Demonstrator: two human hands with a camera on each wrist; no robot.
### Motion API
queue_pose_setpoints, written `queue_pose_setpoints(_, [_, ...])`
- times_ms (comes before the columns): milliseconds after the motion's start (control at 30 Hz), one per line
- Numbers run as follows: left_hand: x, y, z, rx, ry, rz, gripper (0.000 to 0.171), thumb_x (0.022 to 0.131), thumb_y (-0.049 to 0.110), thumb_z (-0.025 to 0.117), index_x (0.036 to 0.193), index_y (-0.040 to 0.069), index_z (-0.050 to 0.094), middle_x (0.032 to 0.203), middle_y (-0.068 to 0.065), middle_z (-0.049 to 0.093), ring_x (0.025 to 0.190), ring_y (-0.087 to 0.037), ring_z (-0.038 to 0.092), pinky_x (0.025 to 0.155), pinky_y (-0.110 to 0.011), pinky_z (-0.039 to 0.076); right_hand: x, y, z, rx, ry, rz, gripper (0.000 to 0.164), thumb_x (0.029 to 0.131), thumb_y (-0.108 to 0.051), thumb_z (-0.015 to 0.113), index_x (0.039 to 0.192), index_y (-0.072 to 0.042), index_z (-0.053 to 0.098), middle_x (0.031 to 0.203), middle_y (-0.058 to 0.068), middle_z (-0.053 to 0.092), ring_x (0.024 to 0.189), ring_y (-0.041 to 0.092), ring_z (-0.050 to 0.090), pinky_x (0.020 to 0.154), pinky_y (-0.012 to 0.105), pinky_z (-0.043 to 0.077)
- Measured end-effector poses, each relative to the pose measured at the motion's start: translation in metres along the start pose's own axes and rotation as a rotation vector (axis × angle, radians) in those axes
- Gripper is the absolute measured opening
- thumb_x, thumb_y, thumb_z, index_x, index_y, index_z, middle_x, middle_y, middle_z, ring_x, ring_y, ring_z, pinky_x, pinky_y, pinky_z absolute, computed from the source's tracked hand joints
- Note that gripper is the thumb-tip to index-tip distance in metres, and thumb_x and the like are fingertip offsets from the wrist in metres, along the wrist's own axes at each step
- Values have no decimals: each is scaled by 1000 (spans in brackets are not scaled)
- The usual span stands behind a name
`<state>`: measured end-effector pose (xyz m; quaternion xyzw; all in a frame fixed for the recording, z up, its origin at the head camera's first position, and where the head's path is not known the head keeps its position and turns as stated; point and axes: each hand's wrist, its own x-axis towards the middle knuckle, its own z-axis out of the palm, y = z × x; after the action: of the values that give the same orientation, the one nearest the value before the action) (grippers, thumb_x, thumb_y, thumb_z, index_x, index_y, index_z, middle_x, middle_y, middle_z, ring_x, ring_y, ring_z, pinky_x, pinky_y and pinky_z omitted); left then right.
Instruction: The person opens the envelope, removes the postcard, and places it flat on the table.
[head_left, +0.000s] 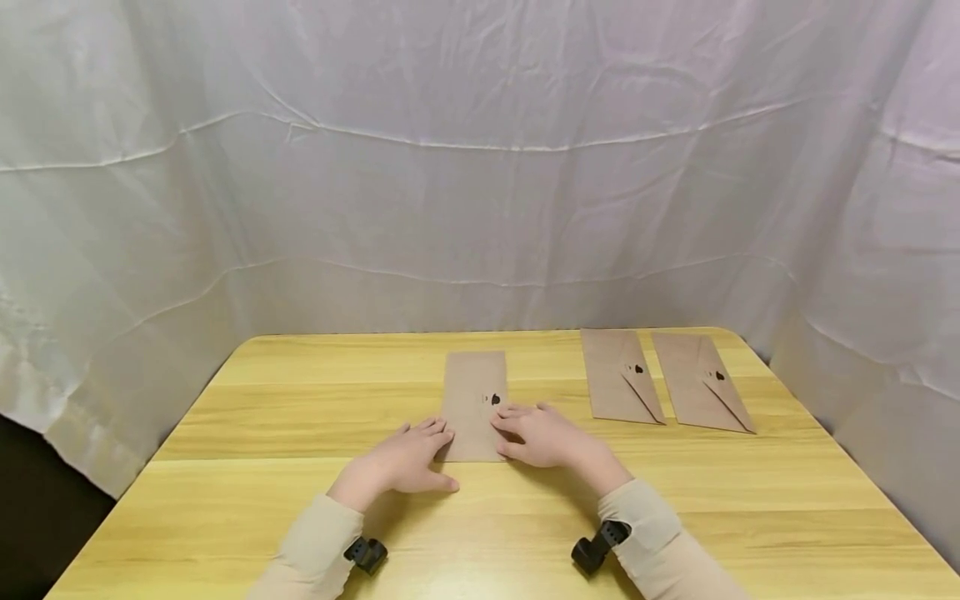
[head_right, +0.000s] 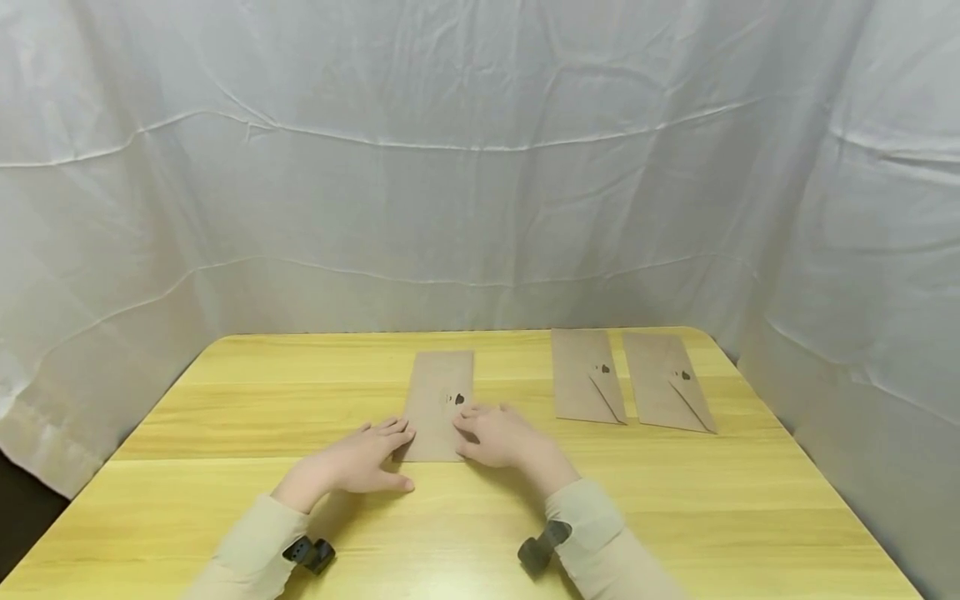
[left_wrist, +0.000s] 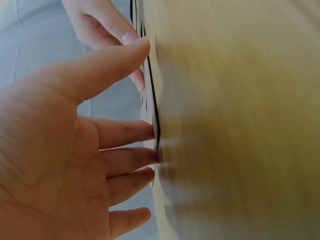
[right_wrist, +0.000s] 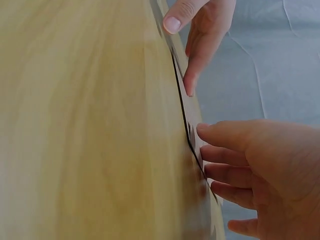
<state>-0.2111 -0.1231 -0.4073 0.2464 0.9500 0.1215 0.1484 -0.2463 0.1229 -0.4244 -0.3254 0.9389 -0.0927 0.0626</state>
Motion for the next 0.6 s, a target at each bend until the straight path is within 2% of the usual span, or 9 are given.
queue_pose_setpoints(300, [-19,-14,-1,-56,19,-12,82,84,51,70,144,2,45,156,-18,33,148,-35,28,119,-58,20,7,-18,-3,10,-6,-71,48,97,-37,56,138,-11,56,148,10,50,139,27,45,112,60,32])
queue_pose_setpoints(600, [-38,-30,-4,-109,36,-41,81,83,49,72,142,0,48,155,-19,35,147,-37,28,118,-61,19,18,-31,2,22,4,-163,48,96,-35,58,137,-9,57,146,10,52,137,25,48,115,46,36])
